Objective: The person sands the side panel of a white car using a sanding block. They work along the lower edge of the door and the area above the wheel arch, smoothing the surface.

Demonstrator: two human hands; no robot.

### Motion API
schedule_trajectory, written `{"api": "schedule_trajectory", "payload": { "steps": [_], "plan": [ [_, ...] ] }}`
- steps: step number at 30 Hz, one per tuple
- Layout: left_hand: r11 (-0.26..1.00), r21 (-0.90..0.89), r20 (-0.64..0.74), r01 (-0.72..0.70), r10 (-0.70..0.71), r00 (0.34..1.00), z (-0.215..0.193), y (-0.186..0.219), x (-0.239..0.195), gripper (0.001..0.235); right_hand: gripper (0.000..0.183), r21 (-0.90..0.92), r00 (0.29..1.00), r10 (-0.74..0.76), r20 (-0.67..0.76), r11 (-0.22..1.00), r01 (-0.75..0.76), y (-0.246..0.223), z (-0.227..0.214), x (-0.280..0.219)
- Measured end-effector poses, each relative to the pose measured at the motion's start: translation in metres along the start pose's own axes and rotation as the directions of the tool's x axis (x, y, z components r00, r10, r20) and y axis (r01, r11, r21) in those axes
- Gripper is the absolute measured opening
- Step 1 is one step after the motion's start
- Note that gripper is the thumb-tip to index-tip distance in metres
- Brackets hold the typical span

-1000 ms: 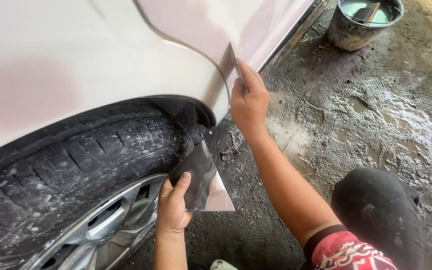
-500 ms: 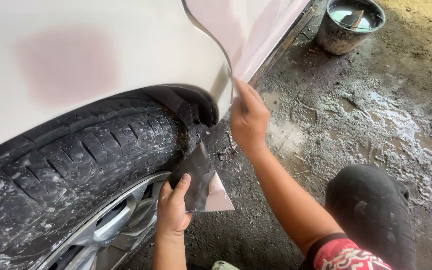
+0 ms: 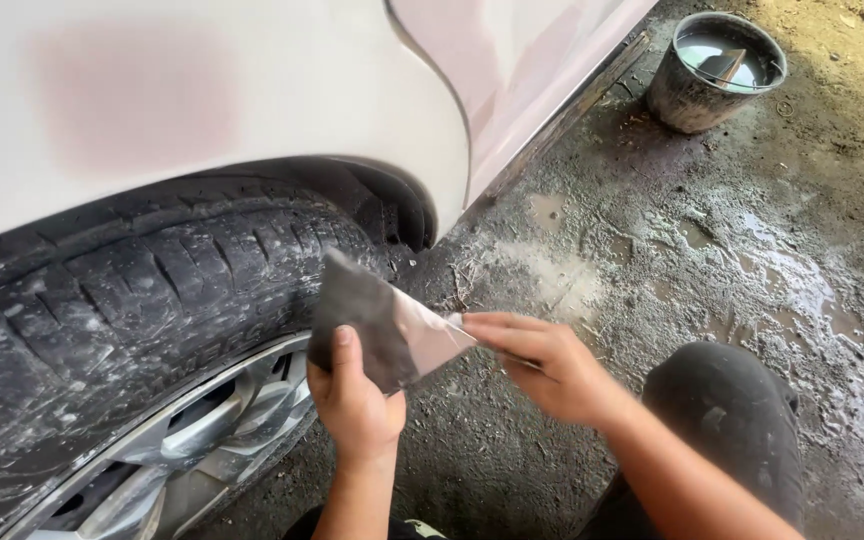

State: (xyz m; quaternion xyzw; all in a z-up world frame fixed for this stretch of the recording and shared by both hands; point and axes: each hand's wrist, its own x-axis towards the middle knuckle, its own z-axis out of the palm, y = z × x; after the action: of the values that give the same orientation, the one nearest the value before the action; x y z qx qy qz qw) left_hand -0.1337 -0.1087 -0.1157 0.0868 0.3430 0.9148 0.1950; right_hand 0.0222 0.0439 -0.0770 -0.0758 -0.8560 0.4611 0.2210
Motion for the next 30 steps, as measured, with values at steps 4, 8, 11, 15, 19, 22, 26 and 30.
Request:
{"api": "schedule_trajectory", "payload": {
  "steps": [4,8,11,15,19,22,26,30],
  "plan": [
    [1.0,-0.002,0.013,0.002,-0.002,1.0,0.004,-0.007,0.001,0.031,0.049,-0.128,0.983,0.1,-0.151,0.985,-0.12,0.059,-0.019,0.033],
    [0.998,0.059,0.016,0.007,-0.008,1.0,0.009,-0.019,0.006,0.031,0.036,-0.003,0.906,0.051,-0.42,0.998,-0.057,0.087,-0.043,0.086],
    [0.995,0.092,-0.001,0.034,-0.034,0.999,0.006,-0.025,0.008,0.032,0.033,0.069,0.885,0.091,-0.456,0.995,-0.067,0.091,-0.051,0.105],
    [0.99,0.121,-0.018,0.075,-0.073,0.997,0.007,-0.031,0.012,0.032,0.034,0.101,0.895,0.07,-0.44,0.995,-0.029,0.089,-0.058,0.117],
    [0.987,0.126,0.001,0.098,-0.099,0.995,0.004,-0.037,0.016,0.032,0.037,0.137,0.902,0.138,-0.409,0.987,-0.089,0.087,-0.064,0.126],
    [0.987,0.115,0.038,0.116,-0.121,0.992,0.001,-0.039,0.017,0.031,0.037,0.202,0.901,0.231,-0.367,0.965,-0.166,0.089,-0.066,0.131],
    [0.977,0.131,0.05,0.17,-0.178,0.983,-0.009,-0.042,0.017,0.03,0.034,0.248,0.897,0.276,-0.344,0.949,-0.197,0.089,-0.064,0.135],
    [0.971,0.17,0.048,0.17,-0.181,0.982,-0.016,-0.035,0.014,0.031,0.035,0.245,0.863,0.289,-0.415,0.949,-0.2,0.088,-0.043,0.129]
  ]
}}
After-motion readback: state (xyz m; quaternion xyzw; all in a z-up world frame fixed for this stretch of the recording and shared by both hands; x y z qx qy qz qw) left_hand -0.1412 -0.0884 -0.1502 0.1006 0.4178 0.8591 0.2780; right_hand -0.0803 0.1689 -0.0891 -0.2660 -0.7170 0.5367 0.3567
